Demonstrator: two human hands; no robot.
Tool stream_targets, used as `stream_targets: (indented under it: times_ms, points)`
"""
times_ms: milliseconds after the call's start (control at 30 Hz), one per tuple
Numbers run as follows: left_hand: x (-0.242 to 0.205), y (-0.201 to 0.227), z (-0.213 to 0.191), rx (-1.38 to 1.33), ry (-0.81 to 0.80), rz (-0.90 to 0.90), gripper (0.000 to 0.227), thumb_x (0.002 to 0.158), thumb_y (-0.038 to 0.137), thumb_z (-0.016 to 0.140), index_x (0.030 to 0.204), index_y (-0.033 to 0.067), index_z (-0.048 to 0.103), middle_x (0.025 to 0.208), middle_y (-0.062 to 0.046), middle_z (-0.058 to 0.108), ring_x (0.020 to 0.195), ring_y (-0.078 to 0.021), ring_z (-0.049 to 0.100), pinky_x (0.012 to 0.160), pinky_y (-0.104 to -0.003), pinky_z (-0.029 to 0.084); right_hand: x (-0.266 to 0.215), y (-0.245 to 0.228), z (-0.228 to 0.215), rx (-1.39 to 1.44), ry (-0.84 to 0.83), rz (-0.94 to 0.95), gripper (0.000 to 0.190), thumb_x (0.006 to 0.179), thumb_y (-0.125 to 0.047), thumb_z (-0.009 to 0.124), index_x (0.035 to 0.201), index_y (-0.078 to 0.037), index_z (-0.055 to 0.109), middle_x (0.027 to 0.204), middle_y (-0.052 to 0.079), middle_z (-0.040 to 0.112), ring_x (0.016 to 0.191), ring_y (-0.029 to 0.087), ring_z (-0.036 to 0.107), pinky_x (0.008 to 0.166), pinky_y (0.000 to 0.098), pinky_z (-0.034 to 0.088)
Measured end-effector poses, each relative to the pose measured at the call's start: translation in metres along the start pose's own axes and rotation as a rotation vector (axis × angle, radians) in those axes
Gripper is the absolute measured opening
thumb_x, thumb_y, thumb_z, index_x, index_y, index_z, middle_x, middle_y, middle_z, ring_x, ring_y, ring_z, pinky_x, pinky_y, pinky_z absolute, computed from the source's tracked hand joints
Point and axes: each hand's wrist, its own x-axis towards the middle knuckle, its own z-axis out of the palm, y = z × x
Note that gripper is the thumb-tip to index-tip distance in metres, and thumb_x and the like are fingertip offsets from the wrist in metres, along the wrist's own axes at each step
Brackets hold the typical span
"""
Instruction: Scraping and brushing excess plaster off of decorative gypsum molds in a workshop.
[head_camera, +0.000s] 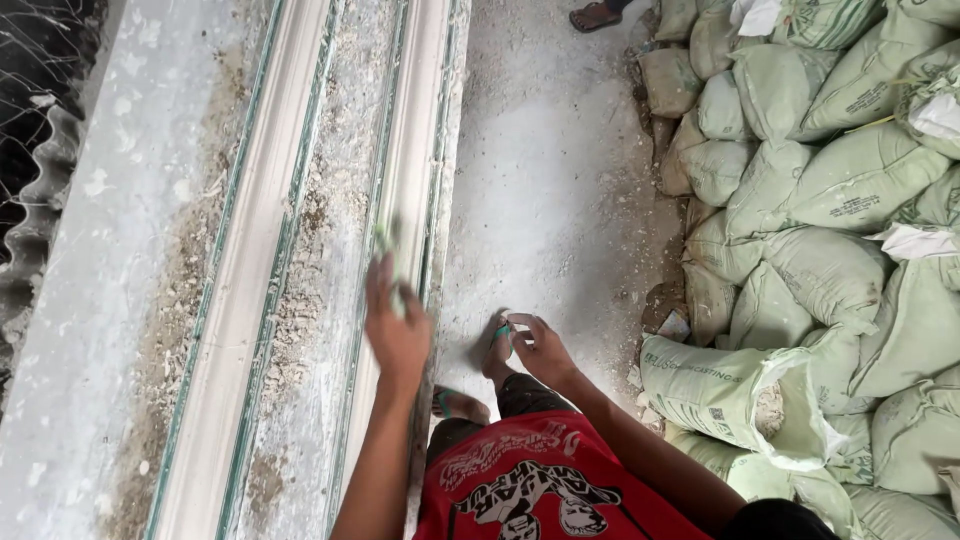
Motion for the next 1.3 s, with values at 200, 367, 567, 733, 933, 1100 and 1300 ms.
stream_targets:
  times_ms: [200,367,567,733,933,1100,1300]
  points:
    - [-0.117,0.001,-0.123,-0.090,-0.044,-0.100,0.062,0.091,0.002,0.054,0.152,0.0142,0.049,0.149,-0.031,0.050,0.128,-0.0548,0.058,0.093,-0.053,0.060,0.010,-0.025,0.008,-0.021,-0.172,0.121,0.038,0.099,-0.021,0.057,0.135,-0.007,0.056,0.129,0.015,0.065,0.116,0.027,0.069,0.097,0.0396,0.058]
    - [-0.219,-0.100,-0.148,0.207,0.083,-0.249,0.044,0.108,0.009,0.041,0.149,-0.0081,0.045,0.120,-0.035,0.061,0.099,-0.0444,0.070,0.082,-0.050,0.063,0.024,-0.037,0.021,-0.065,-0.313,0.053,0.033,0.100,-0.017,0.054,0.130,-0.006,0.060,0.117,0.016,0.070,0.109,0.026,0.071,0.099,0.0379,0.056]
    - [-0.163,-0.028,-0.146,0.025,-0.132,-0.643,0.057,0.105,0.014,0.043,0.161,-0.0008,0.040,0.090,-0.022,0.072,0.061,-0.0305,0.069,0.053,-0.040,0.059,0.040,-0.053,0.037,-0.072,-0.402,0.068,0.035,0.100,-0.024,0.057,0.132,-0.010,0.058,0.121,0.013,0.070,0.105,0.024,0.072,0.096,0.0365,0.057]
    - [-0.075,-0.011,-0.091,0.263,-0.142,-0.596,0.047,0.100,0.017,0.054,0.146,0.0074,0.056,0.077,-0.019,0.073,0.053,-0.0254,0.065,0.048,-0.039,0.052,0.062,-0.055,0.036,-0.039,-0.447,0.044,0.033,0.102,-0.021,0.056,0.133,-0.007,0.058,0.123,0.013,0.069,0.112,0.024,0.070,0.099,0.0369,0.056]
    - [0.027,-0.042,-0.008,0.247,-0.098,-0.491,0.041,0.097,0.014,0.057,0.137,0.0056,0.062,0.080,-0.023,0.073,0.056,-0.0339,0.067,0.052,-0.046,0.053,0.119,-0.063,0.025,0.063,-0.487,0.050,0.033,0.102,-0.014,0.053,0.134,-0.004,0.055,0.130,0.016,0.066,0.123,0.027,0.066,0.105,0.0370,0.053]
    - [0.146,-0.058,0.090,0.204,0.065,-0.484,0.040,0.093,0.011,0.062,0.130,-0.0042,0.063,0.082,-0.026,0.072,0.067,-0.0399,0.071,0.060,-0.049,0.056,0.188,-0.081,0.006,0.046,-0.534,0.102,0.034,0.101,-0.016,0.054,0.134,-0.006,0.056,0.133,0.019,0.063,0.125,0.028,0.064,0.107,0.0361,0.052]
    - [0.265,-0.050,0.154,-0.126,0.226,-0.549,0.038,0.102,0.006,0.052,0.139,0.0019,0.059,0.098,-0.014,0.078,0.078,-0.0245,0.076,0.074,-0.041,0.061,0.267,-0.109,-0.014,-0.151,-0.470,-0.115,0.029,0.101,-0.016,0.056,0.127,-0.006,0.061,0.123,0.019,0.063,0.111,0.029,0.067,0.098,0.0401,0.057]
